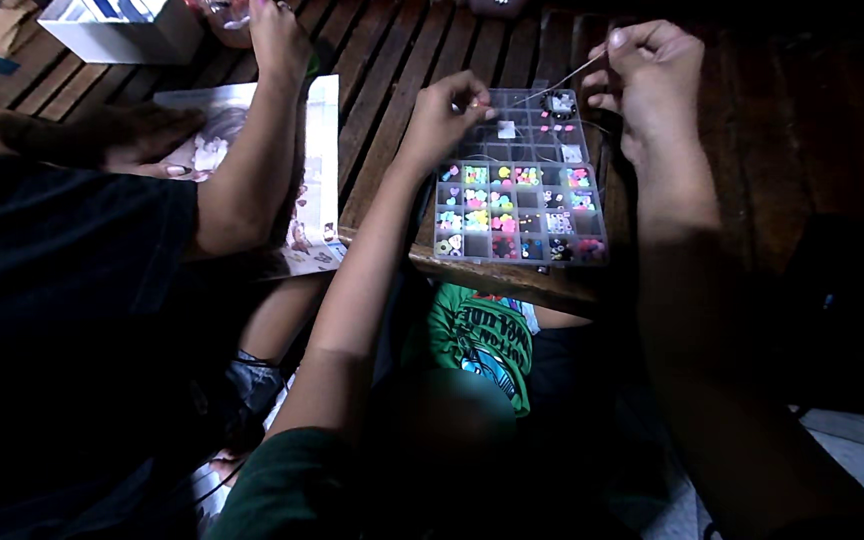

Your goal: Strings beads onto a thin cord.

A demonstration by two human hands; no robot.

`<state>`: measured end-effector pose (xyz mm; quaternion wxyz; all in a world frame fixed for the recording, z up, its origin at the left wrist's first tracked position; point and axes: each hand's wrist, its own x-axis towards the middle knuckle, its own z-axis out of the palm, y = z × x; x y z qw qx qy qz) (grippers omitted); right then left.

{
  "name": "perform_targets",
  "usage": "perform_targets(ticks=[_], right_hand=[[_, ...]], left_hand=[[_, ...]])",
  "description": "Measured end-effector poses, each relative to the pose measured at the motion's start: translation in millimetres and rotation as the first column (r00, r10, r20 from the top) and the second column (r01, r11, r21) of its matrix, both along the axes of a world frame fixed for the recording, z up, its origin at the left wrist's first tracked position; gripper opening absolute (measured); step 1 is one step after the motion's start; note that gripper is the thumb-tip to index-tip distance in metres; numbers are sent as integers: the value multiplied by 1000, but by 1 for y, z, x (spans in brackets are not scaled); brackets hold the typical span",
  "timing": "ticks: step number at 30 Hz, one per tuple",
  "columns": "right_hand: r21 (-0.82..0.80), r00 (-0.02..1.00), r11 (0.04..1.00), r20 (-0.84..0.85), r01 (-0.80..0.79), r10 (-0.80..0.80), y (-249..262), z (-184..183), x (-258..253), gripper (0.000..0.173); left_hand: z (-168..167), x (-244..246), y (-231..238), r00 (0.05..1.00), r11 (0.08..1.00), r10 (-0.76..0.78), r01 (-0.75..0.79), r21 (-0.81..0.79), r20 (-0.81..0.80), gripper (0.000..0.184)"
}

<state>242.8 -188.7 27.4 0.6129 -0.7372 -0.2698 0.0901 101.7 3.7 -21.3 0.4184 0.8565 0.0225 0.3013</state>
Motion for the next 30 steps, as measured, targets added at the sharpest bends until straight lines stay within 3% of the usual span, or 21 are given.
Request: perform_targets(ticks=[4, 10, 24, 30], right_hand=[[-207, 983, 978, 185, 19, 20, 2, -8, 8, 28], [-358, 957, 931, 288, 67, 43, 3, -4, 1, 29], [-359, 959, 930, 281, 80, 26, 2, -4, 3, 30], [-299, 960, 954, 261, -14, 96, 2, -6, 4, 28]], left_hand=[[1, -2, 2, 991, 979, 13, 15, 205, -134, 18], [0, -3, 5, 964, 954, 77, 4, 301, -256, 20], [-1, -3, 4, 949, 960, 50, 41, 278, -311, 19], [0, -2, 5, 951, 960, 100, -16, 278, -292, 33]])
